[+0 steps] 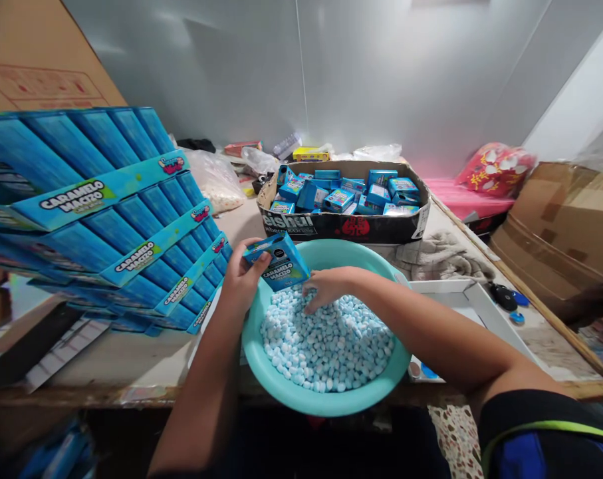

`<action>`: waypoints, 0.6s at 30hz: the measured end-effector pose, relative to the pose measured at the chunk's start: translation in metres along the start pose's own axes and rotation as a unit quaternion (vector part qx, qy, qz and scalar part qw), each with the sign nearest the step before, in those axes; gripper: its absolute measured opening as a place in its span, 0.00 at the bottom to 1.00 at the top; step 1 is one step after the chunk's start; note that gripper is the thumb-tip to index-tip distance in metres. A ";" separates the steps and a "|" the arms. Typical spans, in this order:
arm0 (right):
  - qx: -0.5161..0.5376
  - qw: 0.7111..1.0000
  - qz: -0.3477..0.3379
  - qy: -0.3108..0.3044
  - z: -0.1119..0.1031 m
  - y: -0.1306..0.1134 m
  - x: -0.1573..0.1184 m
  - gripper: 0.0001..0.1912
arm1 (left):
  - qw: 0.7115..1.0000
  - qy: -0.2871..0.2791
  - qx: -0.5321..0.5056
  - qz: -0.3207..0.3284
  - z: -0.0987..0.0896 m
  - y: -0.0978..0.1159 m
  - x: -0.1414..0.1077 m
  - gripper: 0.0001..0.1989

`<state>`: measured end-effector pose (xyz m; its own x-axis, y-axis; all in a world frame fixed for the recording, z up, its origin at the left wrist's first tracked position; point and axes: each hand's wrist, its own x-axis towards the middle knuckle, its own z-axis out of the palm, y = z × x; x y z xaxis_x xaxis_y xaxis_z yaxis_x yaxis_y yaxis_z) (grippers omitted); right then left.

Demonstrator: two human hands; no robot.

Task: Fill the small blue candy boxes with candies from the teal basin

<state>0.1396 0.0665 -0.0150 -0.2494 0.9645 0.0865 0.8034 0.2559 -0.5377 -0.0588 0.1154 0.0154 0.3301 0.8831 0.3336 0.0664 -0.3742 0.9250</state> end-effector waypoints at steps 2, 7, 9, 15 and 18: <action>0.012 0.997 -0.015 -0.071 -0.001 0.000 0.001 0.21 | 0.997 0.062 0.023 0.037 0.000 0.003 -0.001 0.25; -0.007 0.993 0.012 -0.115 0.001 -0.001 -0.001 0.20 | 0.938 0.222 0.222 0.146 -0.031 0.017 -0.023 0.26; -0.014 0.992 0.023 -0.125 0.003 -0.002 -0.003 0.21 | 0.916 0.239 0.291 0.134 -0.053 0.016 -0.036 0.26; -0.037 0.988 0.026 -0.149 0.010 0.004 -0.004 0.24 | 0.943 0.216 0.248 0.051 -0.091 -0.035 -0.057 0.27; -0.061 0.983 0.023 -0.173 0.013 0.007 -0.006 0.26 | 0.961 0.160 0.224 0.008 -0.091 -0.057 -0.058 0.28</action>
<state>0.1400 0.0622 -0.0303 -0.3624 0.9013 -0.2373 0.8721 0.2382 -0.4274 -0.1675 0.1116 -0.0401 0.0335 0.8914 0.4520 0.4862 -0.4097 0.7718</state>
